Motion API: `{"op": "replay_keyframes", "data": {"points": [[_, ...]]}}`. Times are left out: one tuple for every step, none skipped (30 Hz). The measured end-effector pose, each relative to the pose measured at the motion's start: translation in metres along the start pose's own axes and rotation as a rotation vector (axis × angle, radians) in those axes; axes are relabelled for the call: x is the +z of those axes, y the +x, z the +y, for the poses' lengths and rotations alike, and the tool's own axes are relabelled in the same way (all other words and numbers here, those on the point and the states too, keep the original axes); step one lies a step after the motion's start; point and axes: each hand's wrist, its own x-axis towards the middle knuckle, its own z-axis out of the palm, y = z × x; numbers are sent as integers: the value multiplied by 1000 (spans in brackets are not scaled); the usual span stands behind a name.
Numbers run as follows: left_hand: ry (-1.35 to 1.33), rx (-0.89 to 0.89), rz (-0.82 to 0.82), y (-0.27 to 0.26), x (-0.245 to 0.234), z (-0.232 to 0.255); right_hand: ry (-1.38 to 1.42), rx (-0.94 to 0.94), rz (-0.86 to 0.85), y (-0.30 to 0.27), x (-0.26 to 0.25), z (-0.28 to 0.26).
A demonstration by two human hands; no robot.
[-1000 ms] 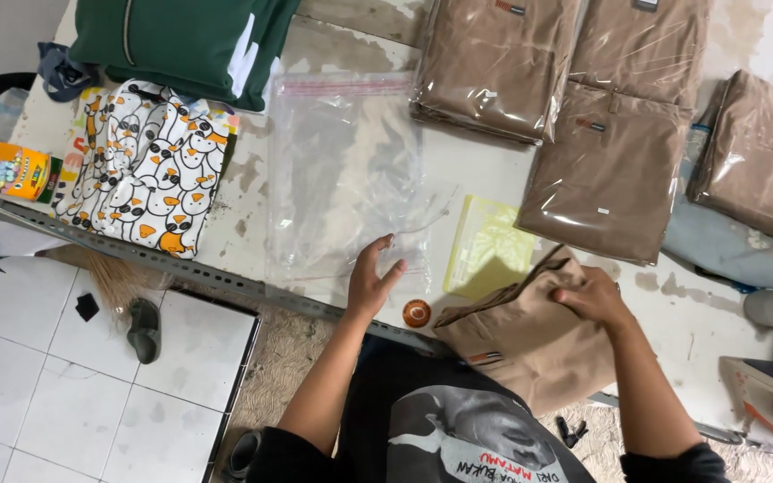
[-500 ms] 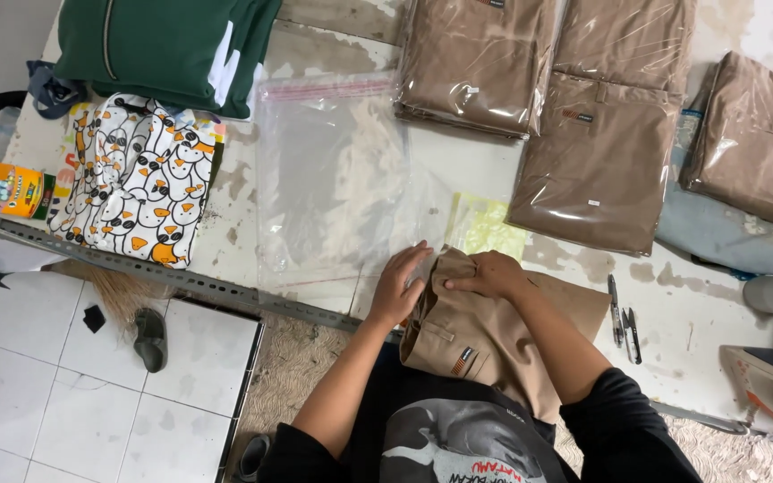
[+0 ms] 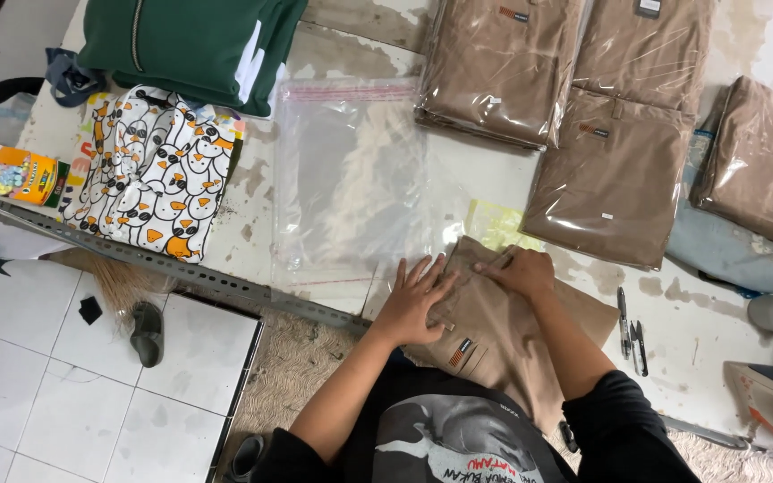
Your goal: Folding brown trousers and placing them into clear plastic bags for final packaging.
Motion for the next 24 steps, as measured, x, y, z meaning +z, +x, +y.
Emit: {"op": "replay_keyframes", "data": {"points": [[-1,0,8,-9,-4,3,-6,-2,5,1,1,9],[-85,-63,65,-18,-7,6,17,-49,40,3,2,18],[-172,-123,119,-28,-10,9,41,-92,73,3,5,28],[-175,-121,122,-41,-1,8,37,-91,76,5,12,32],[-240,-192,123,-52,8,6,71,-103,112,7,17,35],[-305,-264,124,-63,16,4,104,-115,148,10,23,39],[-306,-259,127,-67,27,-2,102,-113,152,11,27,41],[-313,-255,91,-70,38,-9,148,-100,187,13,32,43],[-320,-258,56,-75,50,-15,193,-91,218,15,38,44],[-322,-260,61,-71,49,-15,188,-94,218,20,38,49],[-281,-273,89,-70,47,-14,220,-64,241,24,39,52],[-240,-286,117,-68,46,-13,251,-34,264,28,41,55],[-242,-294,114,-65,50,-14,250,-37,257,32,45,60],[-202,-285,171,-62,54,-15,243,-10,273,37,49,64],[-164,-273,232,-56,58,-16,233,17,292,43,50,70],[-168,-277,233,-53,64,-19,229,16,289,47,52,74],[-166,-276,319,-49,70,-21,217,30,288,51,55,78],[-164,-276,405,-45,76,-22,206,45,288,55,57,83],[-166,-282,403,-43,76,-22,204,44,282,54,56,83],[-155,-286,449,-41,76,-22,213,45,296,52,55,84],[-140,-286,496,-37,74,-24,225,45,314,52,53,84],[-139,-289,495,-36,67,-24,226,43,311,47,50,79],[-124,-300,506,-34,60,-25,222,11,369,42,47,74],[-110,-310,516,-33,53,-26,217,-21,427,36,45,69]]}}
